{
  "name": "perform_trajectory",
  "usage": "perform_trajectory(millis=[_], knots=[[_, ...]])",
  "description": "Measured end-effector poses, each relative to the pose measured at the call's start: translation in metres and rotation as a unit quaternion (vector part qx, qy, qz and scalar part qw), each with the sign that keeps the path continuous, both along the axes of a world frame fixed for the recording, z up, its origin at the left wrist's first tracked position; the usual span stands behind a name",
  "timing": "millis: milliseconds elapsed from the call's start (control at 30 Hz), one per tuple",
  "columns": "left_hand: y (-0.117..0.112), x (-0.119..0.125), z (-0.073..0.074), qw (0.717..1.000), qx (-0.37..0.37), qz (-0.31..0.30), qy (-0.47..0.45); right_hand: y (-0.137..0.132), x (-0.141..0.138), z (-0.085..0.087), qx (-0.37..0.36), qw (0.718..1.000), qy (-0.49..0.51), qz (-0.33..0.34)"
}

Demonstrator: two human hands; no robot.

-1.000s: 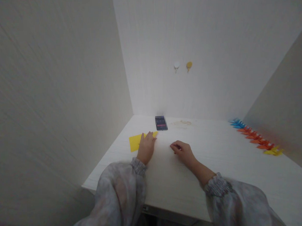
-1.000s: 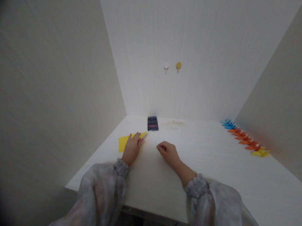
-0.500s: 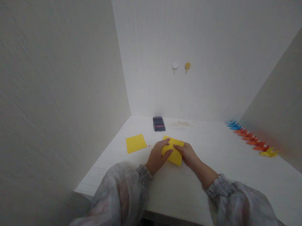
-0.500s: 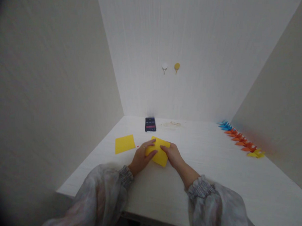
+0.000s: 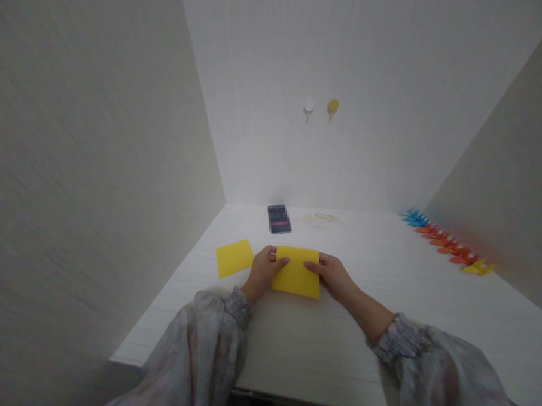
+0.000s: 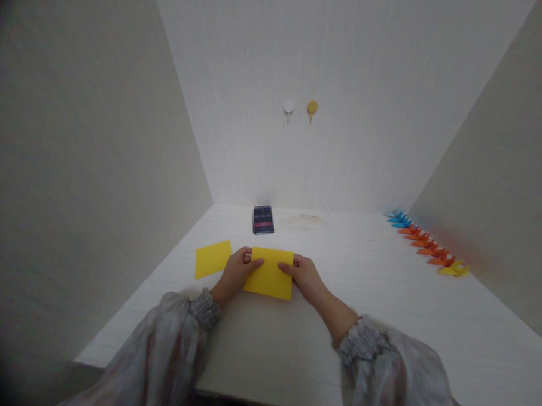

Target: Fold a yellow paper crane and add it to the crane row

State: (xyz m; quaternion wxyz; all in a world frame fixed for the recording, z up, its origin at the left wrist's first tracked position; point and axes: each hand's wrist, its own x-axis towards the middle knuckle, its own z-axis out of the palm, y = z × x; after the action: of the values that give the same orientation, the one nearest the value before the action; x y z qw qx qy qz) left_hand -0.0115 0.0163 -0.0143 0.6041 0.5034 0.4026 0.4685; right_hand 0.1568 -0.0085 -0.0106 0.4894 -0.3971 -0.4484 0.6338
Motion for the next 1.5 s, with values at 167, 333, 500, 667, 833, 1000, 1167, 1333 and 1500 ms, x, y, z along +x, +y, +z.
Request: perform_trajectory(millis=[167, 333, 500, 667, 833, 1000, 1167, 1333, 1500], knots=[[0.004, -0.006, -0.004, 0.999, 0.013, 0.019, 0.032, 0.002, 0.001, -0.002, -0.005, 1.000, -0.016, -0.024], [0.010, -0.012, -0.007, 0.991, 0.057, 0.035, 0.119, 0.003, 0.002, -0.004, -0.014, 0.997, -0.053, -0.060], [0.022, -0.039, 0.001, 0.887, 0.138, 0.199, 0.394, 0.006, 0.004, -0.008, -0.004, 0.994, -0.065, -0.090], [0.031, -0.089, 0.013, 0.834, 0.115, 0.282, 0.459, 0.009, 0.007, -0.009, 0.009, 0.989, -0.087, -0.121], [0.036, -0.112, 0.009, 0.784, 0.075, 0.322, 0.526, 0.010, 0.008, -0.011, 0.012, 0.986, -0.107, -0.130], [0.037, -0.108, 0.007, 0.752, 0.099, 0.325, 0.564, 0.009, 0.008, -0.012, 0.016, 0.984, -0.118, -0.133], [0.027, -0.086, 0.014, 0.735, 0.206, 0.367, 0.532, 0.011, 0.008, -0.012, 0.015, 0.983, -0.123, -0.135], [0.010, -0.025, 0.007, 0.920, 0.232, 0.154, 0.275, 0.012, 0.009, -0.011, 0.009, 0.985, -0.109, -0.135], [0.004, 0.007, -0.002, 0.996, 0.046, 0.032, 0.074, 0.010, 0.008, -0.005, 0.003, 0.986, -0.093, -0.137]])
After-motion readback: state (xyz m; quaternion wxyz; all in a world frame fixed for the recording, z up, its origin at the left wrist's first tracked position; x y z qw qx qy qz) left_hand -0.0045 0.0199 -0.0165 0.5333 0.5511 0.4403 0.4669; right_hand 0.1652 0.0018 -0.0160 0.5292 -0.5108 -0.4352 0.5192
